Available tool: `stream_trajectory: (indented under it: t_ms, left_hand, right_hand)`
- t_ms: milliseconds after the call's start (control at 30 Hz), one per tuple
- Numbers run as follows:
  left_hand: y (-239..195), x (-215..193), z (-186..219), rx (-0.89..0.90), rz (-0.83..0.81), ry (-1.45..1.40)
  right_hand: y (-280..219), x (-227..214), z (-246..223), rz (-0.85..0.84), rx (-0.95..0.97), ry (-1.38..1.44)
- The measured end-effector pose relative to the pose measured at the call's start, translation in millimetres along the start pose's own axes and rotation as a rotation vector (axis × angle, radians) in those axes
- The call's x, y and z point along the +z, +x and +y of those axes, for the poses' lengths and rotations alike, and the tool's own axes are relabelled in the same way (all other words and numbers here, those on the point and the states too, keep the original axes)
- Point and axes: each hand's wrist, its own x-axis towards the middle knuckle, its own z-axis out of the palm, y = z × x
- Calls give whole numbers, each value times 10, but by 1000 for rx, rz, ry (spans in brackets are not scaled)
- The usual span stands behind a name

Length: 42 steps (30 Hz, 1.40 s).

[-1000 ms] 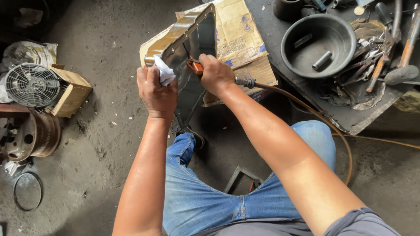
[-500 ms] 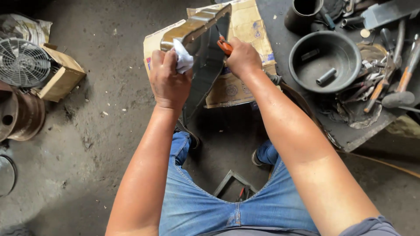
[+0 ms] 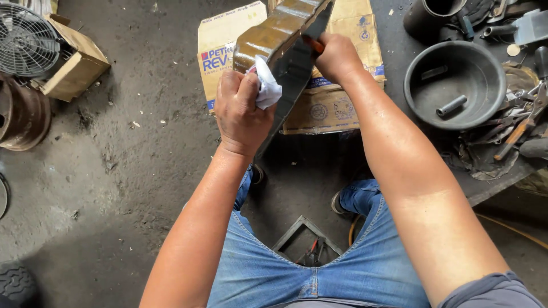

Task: The person cleans a metal part using a screwdriver to scrape residue and a cloth to wipe the surface. They work on both the exterior and interior of the part, which is placed on a cardboard box.

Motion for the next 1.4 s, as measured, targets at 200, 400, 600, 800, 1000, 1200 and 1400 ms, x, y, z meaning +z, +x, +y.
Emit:
stream_trajectory:
  t_ms: [200, 400, 600, 800, 1000, 1200, 1400]
  left_hand:
    - [-8, 10, -18, 1, 15, -2]
    - [-31, 11, -75, 2, 12, -3]
    - [-51, 14, -113, 3, 9, 28]
    - [-52, 20, -64, 7, 1, 23]
    - [-35, 8, 38, 13, -7, 16]
    - [-149, 47, 205, 45, -37, 44]
    - [-232, 83, 344, 85, -34, 36]
  right_hand:
    - [1, -9, 3, -47, -7, -20]
    - [-73, -65, -62, -98, 26, 26]
    - [-177, -15, -286, -260, 92, -47]
    - [-140, 18, -189, -222, 83, -117]
    - [-147, -68, -232, -230, 127, -97]
    - [-216, -62, -163, -236, 167, -233]
    - [-228, -216, -4, -149, 167, -311]
